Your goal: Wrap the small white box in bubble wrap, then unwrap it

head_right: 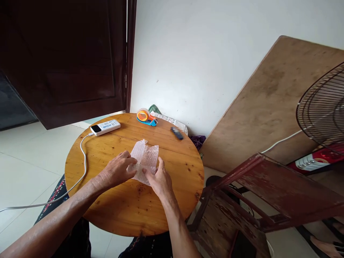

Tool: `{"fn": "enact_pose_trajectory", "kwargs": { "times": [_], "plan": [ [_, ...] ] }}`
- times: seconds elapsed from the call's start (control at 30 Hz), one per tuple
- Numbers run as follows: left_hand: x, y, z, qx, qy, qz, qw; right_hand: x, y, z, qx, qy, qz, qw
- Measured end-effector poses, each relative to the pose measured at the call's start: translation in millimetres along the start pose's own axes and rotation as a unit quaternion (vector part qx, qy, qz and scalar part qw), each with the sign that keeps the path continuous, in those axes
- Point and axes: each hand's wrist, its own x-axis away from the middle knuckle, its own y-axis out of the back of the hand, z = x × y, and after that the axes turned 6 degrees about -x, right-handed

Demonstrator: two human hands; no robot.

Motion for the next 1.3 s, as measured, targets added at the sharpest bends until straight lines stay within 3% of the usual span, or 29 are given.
{"fn": "enact_pose_trajectory", "kwargs": {
  "times": [0.17,0.37,0.53,0.67,0.83,1.03,1.3],
  "plan": [
    [-1.3,-12.7,4.3,0.009,-0.015,-0.022,1.000,-1.6,-17.4,-5.0,-0.084,0.008,-0.011,0.996],
    [3.8,-18.6,-2.4,0.006,0.010,-0.031,0.999,0.4,-17.3,-3.7,-0.147,-0.014,-0.021,0.989],
    [6.6,-16.8,-8.4,-0.002,0.018,-0.022,1.000,3.0,-16.2,-0.5,-0.129,-0.042,-0.015,0.991],
    [7.6,-15.3,-10.7,-0.008,0.021,-0.020,1.000,3.1,-21.1,0.4,-0.132,-0.019,-0.033,0.991],
    [7.6,-12.6,-12.1,-0.044,0.006,-0.018,0.999,1.7,-24.0,5.9,-0.224,-0.026,-0.055,0.973],
    [5.6,-12.2,-13.2,-0.037,0.010,-0.009,0.999,-0.4,-27.9,22.2,-0.344,-0.080,-0.026,0.935],
    [6.3,-14.4,-10.3,0.002,0.010,0.003,1.000,6.0,-18.8,30.1,-0.346,-0.097,-0.041,0.932]
  ]
}}
